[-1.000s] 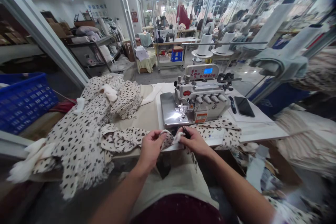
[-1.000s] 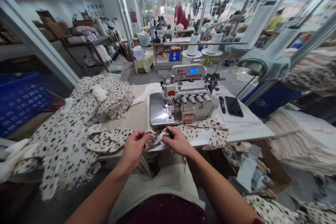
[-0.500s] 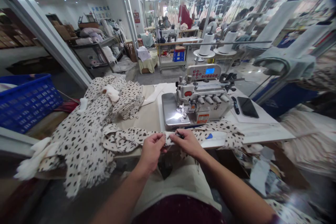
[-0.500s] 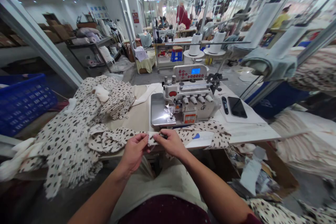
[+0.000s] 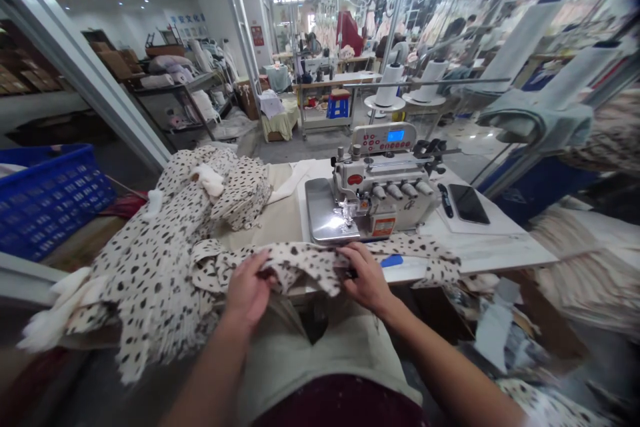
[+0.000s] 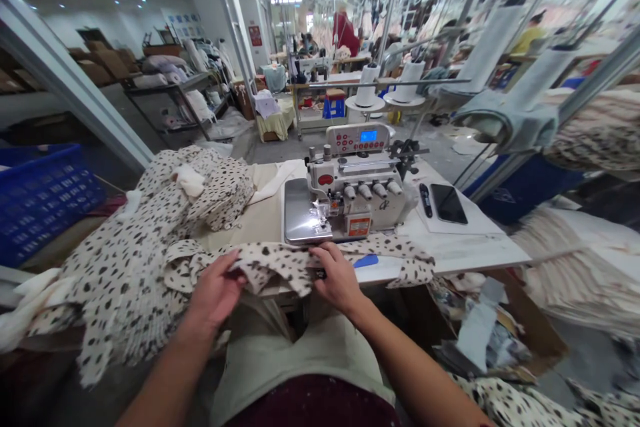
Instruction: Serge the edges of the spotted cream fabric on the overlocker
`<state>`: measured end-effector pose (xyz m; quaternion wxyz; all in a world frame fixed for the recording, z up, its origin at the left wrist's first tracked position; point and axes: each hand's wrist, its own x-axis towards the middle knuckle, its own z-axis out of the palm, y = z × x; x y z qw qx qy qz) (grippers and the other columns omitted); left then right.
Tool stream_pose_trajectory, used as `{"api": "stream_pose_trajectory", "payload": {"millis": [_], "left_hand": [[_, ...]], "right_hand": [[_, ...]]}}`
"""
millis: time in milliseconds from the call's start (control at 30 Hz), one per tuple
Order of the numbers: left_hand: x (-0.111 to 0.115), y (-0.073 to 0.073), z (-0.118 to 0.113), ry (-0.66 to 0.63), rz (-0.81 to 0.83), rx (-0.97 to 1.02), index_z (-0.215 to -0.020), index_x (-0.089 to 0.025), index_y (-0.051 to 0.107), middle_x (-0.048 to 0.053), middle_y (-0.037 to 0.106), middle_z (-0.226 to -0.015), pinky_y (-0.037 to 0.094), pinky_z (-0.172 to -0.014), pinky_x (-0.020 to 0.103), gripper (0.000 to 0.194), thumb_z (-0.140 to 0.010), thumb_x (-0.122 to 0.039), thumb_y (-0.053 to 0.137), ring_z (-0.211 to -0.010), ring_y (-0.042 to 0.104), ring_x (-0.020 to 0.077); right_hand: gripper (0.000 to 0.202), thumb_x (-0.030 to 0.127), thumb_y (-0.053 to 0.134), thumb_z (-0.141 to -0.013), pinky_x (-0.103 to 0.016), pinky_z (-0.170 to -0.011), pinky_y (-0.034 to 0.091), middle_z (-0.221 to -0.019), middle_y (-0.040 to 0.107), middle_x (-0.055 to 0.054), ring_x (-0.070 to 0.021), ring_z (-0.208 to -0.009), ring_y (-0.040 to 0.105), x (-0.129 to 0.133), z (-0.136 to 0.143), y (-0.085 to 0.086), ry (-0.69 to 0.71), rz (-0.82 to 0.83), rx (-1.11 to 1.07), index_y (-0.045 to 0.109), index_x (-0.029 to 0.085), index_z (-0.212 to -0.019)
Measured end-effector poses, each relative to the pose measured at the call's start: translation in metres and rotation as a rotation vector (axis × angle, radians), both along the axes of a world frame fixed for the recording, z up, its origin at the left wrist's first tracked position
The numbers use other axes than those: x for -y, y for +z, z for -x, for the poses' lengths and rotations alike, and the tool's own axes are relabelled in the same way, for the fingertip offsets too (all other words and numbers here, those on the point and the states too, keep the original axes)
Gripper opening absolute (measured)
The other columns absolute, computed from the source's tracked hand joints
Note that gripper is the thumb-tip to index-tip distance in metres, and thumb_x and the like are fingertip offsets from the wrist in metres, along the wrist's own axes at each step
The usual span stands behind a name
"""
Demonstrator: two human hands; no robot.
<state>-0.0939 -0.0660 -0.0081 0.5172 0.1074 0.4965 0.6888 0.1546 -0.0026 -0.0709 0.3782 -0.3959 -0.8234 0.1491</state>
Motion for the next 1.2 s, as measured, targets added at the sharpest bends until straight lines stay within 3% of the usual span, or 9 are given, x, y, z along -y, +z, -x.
{"api": "stream_pose_trajectory", "payload": {"millis": [100, 233, 367, 500, 700, 800, 967, 1100, 1200], "left_hand": [[0.001, 0.016, 0.047, 0.188, 0.042, 0.098, -0.085, -0.014, 0.062, 0.0, 0.067, -0.078, 0.04, -0.041, 0.013, 0.012, -0.075, -0.012, 0.068, -0.059, 0.059, 0.0078], [-0.006, 0.036, 0.094, 0.393, -0.014, 0.067, -0.084, -0.016, 0.057, -0.003, 0.062, -0.071, 0.042, -0.044, 0.012, 0.006, -0.081, -0.013, 0.061, -0.055, 0.056, 0.006], [-0.017, 0.047, 0.11, 0.489, -0.058, -0.008, -0.083, -0.017, 0.053, -0.005, 0.059, -0.068, 0.043, -0.045, 0.013, 0.009, -0.081, -0.015, 0.061, -0.053, 0.054, 0.0061], [-0.023, 0.048, 0.104, 0.495, -0.06, -0.137, -0.081, -0.017, 0.052, -0.004, 0.061, -0.068, 0.044, -0.044, 0.017, 0.016, -0.073, -0.013, 0.066, -0.054, 0.057, 0.0094], [-0.035, 0.041, 0.051, 0.249, -0.154, -0.288, -0.08, -0.017, 0.058, -0.004, 0.064, -0.068, 0.048, -0.045, 0.02, 0.034, -0.058, -0.022, 0.083, -0.055, 0.059, 0.011], [-0.042, 0.036, 0.008, 0.076, -0.171, -0.282, -0.08, -0.016, 0.061, -0.001, 0.066, -0.072, 0.052, -0.05, 0.021, 0.036, -0.058, -0.029, 0.086, -0.057, 0.059, 0.0103], [-0.045, 0.025, -0.054, -0.298, -0.208, -0.425, -0.077, -0.014, 0.067, 0.001, 0.066, -0.073, 0.055, -0.062, 0.026, 0.031, -0.066, -0.038, 0.084, -0.064, 0.061, 0.0122], [-0.039, 0.021, -0.062, -0.515, -0.271, -0.69, -0.083, -0.016, 0.075, 0.004, 0.07, -0.08, 0.051, -0.071, 0.024, 0.026, -0.08, -0.041, 0.072, -0.075, 0.063, 0.0152], [-0.036, 0.025, -0.05, -0.562, -0.285, -0.833, -0.094, -0.019, 0.077, 0.007, 0.073, -0.091, 0.052, -0.078, 0.028, 0.028, -0.089, -0.042, 0.061, -0.086, 0.067, 0.0193]], "right_hand": [[0.049, 0.011, 0.058, -0.075, -0.03, -0.081, 0.052, -0.124, 0.061, -0.011, -0.0235, -0.105, 0.062, -0.004, -0.026, -0.013, -0.118, -0.05, 0.218, 0.062, 0.022, -0.123], [0.039, 0.01, 0.059, -0.076, -0.028, -0.081, 0.05, -0.116, 0.069, -0.009, -0.0235, -0.1, 0.064, -0.013, -0.052, -0.01, -0.185, -0.097, 0.416, 0.069, 0.023, -0.112], [0.041, 0.009, 0.057, -0.077, -0.029, -0.077, 0.048, -0.112, 0.072, -0.007, -0.023, -0.095, 0.065, -0.022, -0.081, 0.001, -0.229, -0.121, 0.529, 0.07, 0.024, -0.112], [0.039, 0.011, 0.056, -0.079, -0.028, -0.068, 0.047, -0.11, 0.072, -0.005, -0.0218, -0.093, 0.066, -0.031, -0.119, 0.006, -0.298, -0.102, 0.576, 0.071, 0.027, -0.11], [0.033, 0.021, 0.056, -0.081, -0.029, -0.063, 0.047, -0.112, 0.068, -0.007, -0.0199, -0.081, 0.065, -0.032, -0.115, 0.019, -0.347, -0.031, 0.472, 0.072, 0.025, -0.11], [0.035, 0.025, 0.059, -0.08, -0.031, -0.068, 0.05, -0.111, 0.066, -0.009, -0.0226, -0.086, 0.065, -0.019, -0.083, 0.032, -0.272, -0.001, 0.327, 0.069, 0.023, -0.113], [0.018, 0.032, 0.061, -0.086, -0.033, -0.078, 0.051, -0.094, 0.068, -0.007, -0.0216, -0.084, 0.063, 0.009, -0.015, 0.048, 0.011, 0.108, -0.216, 0.067, 0.023, -0.1], [0.035, 0.044, 0.078, -0.075, -0.031, -0.067, 0.05, -0.088, 0.07, -0.006, -0.0196, -0.072, 0.06, 0.014, 0.029, 0.047, -0.052, 0.318, -0.414, 0.067, 0.022, -0.1], [0.027, 0.043, 0.072, -0.079, -0.028, -0.063, 0.047, -0.081, 0.068, -0.004, -0.0175, -0.068, 0.057, 0.01, 0.041, 0.048, -0.099, 0.411, -0.496, 0.069, 0.02, -0.093]]}}
